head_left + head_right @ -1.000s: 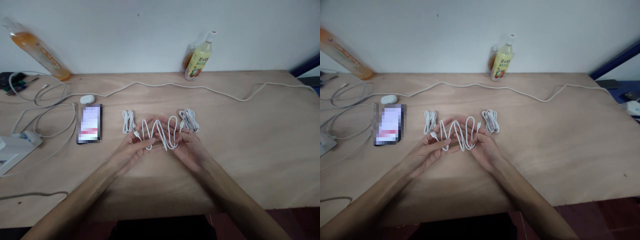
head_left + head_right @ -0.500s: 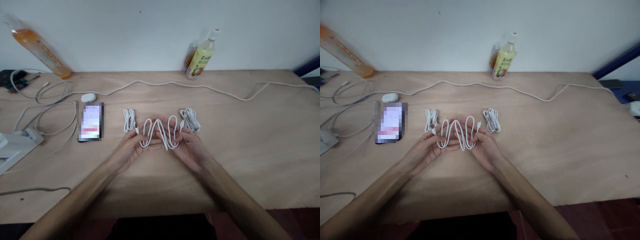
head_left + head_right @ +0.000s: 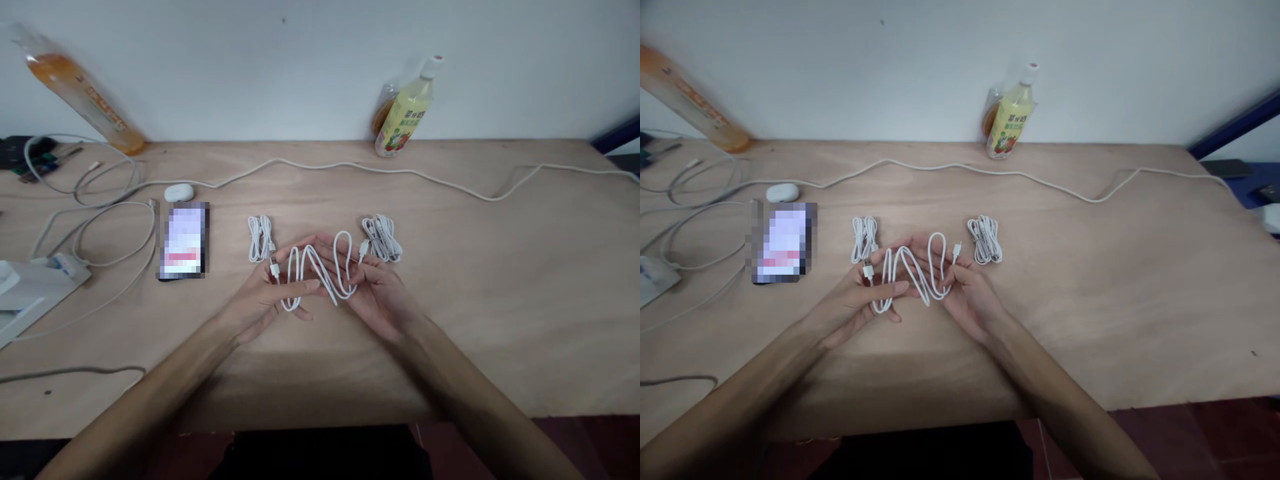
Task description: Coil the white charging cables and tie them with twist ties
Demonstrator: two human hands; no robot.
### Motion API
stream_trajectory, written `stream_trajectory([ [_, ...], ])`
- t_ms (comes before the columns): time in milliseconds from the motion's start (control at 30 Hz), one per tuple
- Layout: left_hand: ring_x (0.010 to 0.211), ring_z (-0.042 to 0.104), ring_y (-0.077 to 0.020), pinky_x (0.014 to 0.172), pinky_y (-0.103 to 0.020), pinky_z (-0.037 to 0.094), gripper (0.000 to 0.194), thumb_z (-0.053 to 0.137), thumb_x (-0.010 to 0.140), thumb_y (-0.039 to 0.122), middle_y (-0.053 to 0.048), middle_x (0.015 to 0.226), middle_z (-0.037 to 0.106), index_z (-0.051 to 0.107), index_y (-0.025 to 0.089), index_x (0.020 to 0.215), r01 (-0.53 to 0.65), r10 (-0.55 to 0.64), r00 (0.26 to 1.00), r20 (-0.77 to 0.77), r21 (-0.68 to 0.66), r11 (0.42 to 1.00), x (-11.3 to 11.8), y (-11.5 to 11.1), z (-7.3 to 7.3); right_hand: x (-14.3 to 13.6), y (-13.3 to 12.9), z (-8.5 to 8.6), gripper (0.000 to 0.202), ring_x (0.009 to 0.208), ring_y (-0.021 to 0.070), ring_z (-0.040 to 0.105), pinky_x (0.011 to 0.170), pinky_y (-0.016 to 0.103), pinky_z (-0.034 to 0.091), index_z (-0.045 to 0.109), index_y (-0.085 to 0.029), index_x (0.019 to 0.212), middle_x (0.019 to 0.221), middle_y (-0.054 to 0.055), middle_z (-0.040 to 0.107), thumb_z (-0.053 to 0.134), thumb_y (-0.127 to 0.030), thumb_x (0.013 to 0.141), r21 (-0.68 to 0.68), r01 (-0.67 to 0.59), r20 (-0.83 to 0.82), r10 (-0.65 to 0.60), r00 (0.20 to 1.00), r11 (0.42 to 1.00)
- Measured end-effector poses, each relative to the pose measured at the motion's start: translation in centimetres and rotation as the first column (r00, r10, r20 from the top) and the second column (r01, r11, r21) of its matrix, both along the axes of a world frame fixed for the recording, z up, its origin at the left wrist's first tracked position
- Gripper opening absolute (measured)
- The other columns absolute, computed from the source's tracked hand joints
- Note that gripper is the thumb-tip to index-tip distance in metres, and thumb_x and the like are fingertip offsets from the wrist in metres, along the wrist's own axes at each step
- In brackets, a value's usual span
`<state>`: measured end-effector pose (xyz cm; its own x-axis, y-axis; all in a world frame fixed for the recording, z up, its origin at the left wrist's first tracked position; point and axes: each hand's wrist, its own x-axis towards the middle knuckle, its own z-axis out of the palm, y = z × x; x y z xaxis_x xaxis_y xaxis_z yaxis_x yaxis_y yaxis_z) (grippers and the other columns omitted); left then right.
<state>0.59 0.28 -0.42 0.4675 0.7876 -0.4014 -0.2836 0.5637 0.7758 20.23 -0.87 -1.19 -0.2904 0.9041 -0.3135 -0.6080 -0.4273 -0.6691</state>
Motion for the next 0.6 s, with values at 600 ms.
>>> stream_trajectory([
  [600,0.081,0.067,-0.0091,0.062,-0.015,0.048,0.037,0.09,0.081,0.01,-0.002,0.103,0.083,0.088,0.023,0.115,-0.103,0.103,0.994,-0.047,-0.003,0.995,0.06,0.2,-0.4,-0.21,-0.03,-0.6,0.075,0.14,0.0323,0.067,0.123,0.057,0.052,0.075,-0.028,0.135,0.133,0.006,0.081,0.058,-0.005,0.065,0.033,0.002,0.015,-0.002,1.0,0.999],
])
